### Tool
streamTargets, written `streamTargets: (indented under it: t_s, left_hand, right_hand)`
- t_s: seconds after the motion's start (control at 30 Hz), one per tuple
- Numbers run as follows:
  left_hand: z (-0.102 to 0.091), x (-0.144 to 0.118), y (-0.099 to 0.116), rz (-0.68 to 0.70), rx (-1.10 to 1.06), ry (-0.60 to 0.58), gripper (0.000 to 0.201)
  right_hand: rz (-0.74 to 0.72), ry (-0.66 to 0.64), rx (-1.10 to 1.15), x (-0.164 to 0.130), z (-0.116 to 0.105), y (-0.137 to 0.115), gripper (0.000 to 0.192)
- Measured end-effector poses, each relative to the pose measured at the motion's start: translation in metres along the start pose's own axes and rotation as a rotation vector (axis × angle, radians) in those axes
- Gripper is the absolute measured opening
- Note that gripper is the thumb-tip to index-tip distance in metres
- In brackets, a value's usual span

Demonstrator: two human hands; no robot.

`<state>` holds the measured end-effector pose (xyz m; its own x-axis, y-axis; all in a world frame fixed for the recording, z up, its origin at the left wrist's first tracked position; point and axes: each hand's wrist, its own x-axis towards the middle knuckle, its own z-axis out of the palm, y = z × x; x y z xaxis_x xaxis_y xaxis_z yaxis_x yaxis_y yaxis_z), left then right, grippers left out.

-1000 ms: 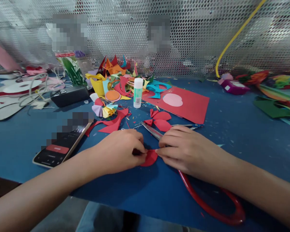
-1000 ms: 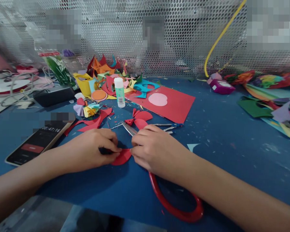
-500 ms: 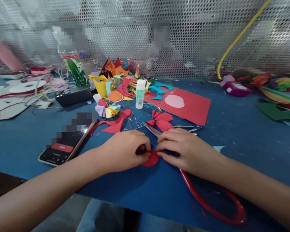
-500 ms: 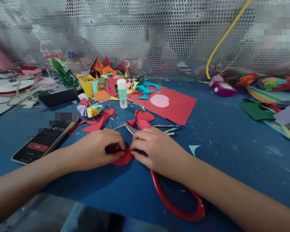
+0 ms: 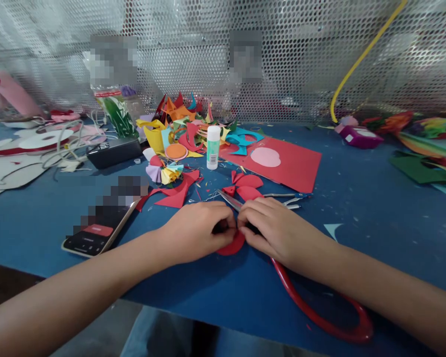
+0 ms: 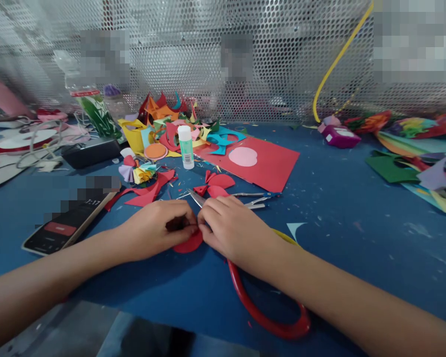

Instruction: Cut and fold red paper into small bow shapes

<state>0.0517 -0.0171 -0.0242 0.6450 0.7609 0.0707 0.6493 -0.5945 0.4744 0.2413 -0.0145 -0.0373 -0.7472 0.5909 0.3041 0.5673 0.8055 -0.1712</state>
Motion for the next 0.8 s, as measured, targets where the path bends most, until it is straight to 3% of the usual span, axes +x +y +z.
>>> streamTargets:
  t_s: [0.23, 0.37, 0.53, 0.8]
  left_hand:
    - [-0.0056, -0.0003, 0.0050, -0.083, -0.269, -0.023, 0.015]
    - [-0.0065, 0.0000, 0.0054, -0.085, -0.344, -0.003, 0.016]
    - [-0.0055, -0.0015, 0.0038, -0.034, -0.313, 0.145, 0.012]
    - [-0.0075, -0.0028, 0.0046, 0.000, -0.266, 0.238, 0.012]
  right_hand:
    - [-0.037, 0.123, -0.076, -0.0005, -0.0018, 0.0002, 0.011]
    - [0.009, 0.153, 0.047, -0.0014, -0.0052, -0.0014, 0.008]
    - [0.178, 0.179, 0.301, -0.0032, -0.0079, -0.0019, 0.008]
    - [0.200, 0.267, 0.448, -0.0019, -0.0069, 0.0001, 0.008]
